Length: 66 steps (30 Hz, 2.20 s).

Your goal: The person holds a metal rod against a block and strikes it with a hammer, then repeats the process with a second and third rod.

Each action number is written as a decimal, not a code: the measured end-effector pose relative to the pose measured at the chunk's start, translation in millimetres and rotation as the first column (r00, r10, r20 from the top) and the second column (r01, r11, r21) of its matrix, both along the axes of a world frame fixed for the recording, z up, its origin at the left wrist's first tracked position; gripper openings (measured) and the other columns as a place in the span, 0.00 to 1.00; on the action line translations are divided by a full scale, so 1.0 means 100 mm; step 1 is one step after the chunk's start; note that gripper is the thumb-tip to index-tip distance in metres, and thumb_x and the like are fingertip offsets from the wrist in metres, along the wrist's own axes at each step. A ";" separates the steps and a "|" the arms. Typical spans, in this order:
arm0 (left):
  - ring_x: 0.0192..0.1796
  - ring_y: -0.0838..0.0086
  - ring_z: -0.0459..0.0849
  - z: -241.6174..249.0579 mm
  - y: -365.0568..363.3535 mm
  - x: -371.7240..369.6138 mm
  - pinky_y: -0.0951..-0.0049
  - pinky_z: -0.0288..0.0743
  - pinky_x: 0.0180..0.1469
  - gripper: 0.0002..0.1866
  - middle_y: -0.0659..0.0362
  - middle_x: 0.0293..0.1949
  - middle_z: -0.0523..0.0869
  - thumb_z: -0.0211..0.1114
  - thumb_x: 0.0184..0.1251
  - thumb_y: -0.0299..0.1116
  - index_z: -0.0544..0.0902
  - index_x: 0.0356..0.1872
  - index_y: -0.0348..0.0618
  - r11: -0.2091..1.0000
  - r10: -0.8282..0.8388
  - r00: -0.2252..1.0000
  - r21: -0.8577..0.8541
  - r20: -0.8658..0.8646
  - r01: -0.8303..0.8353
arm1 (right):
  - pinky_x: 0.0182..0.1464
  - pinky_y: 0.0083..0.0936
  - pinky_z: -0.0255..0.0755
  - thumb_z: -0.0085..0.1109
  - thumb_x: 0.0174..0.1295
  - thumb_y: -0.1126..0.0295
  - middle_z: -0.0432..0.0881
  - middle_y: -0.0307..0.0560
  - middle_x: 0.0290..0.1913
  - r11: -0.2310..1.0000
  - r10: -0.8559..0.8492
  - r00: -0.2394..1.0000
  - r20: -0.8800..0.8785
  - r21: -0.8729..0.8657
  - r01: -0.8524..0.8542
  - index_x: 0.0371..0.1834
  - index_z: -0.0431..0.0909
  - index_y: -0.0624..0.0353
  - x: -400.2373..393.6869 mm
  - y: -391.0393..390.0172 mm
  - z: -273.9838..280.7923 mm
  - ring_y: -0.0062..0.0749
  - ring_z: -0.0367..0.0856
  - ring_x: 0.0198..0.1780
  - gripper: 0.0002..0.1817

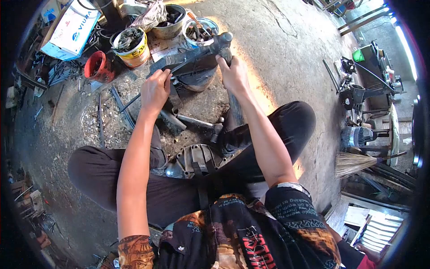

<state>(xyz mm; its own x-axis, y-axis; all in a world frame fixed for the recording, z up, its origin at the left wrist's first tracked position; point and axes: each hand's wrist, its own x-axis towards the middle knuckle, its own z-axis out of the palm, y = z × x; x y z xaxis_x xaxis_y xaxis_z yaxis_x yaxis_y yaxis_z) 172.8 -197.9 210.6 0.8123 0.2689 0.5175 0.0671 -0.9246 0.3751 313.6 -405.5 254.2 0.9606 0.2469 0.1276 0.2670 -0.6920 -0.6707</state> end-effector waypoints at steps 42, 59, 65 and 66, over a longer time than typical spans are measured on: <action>0.35 0.52 0.86 -0.11 -0.02 0.03 0.57 0.80 0.36 0.07 0.51 0.35 0.84 0.65 0.70 0.30 0.86 0.43 0.42 1.000 -0.016 0.997 0.004 0.079 0.016 | 0.31 0.41 0.73 0.62 0.70 0.57 0.82 0.59 0.24 0.946 0.021 0.987 0.156 0.316 -0.070 0.39 0.77 0.68 -0.29 0.06 0.48 0.43 0.82 0.26 0.20; 0.38 0.50 0.86 -0.03 0.01 0.02 0.56 0.80 0.40 0.09 0.50 0.36 0.86 0.64 0.71 0.31 0.86 0.45 0.39 0.996 -0.049 0.997 -0.076 0.053 0.053 | 0.29 0.40 0.74 0.60 0.69 0.48 0.80 0.54 0.22 0.979 -0.084 0.996 -0.011 0.187 0.085 0.31 0.78 0.71 0.15 -0.07 0.10 0.35 0.80 0.23 0.29; 0.39 0.51 0.85 -0.07 0.01 0.03 0.56 0.80 0.39 0.08 0.50 0.36 0.85 0.64 0.70 0.31 0.86 0.45 0.40 0.998 -0.037 0.999 -0.044 0.040 0.038 | 0.40 0.45 0.76 0.61 0.67 0.46 0.84 0.65 0.29 1.000 -0.009 1.000 -0.024 -0.003 0.009 0.38 0.80 0.74 0.00 0.05 0.09 0.53 0.85 0.34 0.31; 0.39 0.51 0.86 -0.06 0.00 0.01 0.56 0.80 0.39 0.08 0.51 0.36 0.85 0.65 0.70 0.31 0.86 0.45 0.41 0.999 -0.036 0.999 -0.038 0.037 0.037 | 0.40 0.44 0.75 0.62 0.67 0.46 0.84 0.65 0.29 1.000 0.002 1.000 0.020 0.002 -0.002 0.39 0.80 0.74 -0.03 0.07 0.10 0.55 0.85 0.34 0.31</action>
